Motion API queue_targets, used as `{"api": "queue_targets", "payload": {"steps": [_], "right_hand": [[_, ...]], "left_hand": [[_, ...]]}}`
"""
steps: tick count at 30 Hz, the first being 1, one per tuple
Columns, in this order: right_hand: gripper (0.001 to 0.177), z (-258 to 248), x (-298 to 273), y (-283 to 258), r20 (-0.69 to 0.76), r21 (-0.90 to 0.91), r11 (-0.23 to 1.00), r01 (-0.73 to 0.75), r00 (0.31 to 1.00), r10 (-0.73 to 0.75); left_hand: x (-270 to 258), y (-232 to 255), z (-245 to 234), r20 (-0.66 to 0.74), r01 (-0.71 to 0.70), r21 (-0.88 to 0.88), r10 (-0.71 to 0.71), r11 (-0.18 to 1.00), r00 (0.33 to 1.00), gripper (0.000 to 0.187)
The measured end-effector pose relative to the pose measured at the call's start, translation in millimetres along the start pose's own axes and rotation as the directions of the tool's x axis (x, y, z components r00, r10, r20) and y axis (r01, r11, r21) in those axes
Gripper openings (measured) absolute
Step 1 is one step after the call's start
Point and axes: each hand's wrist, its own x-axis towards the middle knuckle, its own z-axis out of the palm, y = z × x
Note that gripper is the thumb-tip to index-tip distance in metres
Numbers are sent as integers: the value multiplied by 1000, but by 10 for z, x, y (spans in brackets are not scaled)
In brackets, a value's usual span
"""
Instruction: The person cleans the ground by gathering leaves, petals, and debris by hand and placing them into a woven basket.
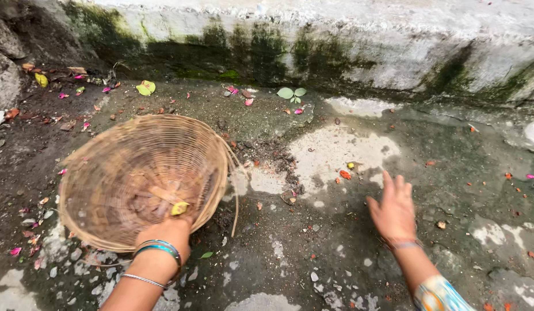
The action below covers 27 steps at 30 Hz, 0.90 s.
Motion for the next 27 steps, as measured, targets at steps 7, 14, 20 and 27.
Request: {"api": "queue_targets", "payload": {"steps": [7, 14, 20, 27], "right_hand": [[84, 883, 523, -570, -100, 10, 1000, 8, 995, -7], [75, 628, 296, -1293, -40, 495, 787, 368, 915, -402], [83, 494, -112, -1383, 74, 5, 995, 97, 993, -97], [90, 607, -107, -1911, -59, 419, 789, 450, 880, -471]], "left_hand": [[19, -321, 235, -35, 260, -107, -265, 960, 964, 35], [27, -541, 364, -41, 290, -137, -298, 947, 954, 42], [148, -523, 269, 18, 214, -53, -213, 975, 977, 41], [238, -500, 135, 108, 191, -25, -188, 981, 976, 42]]}}
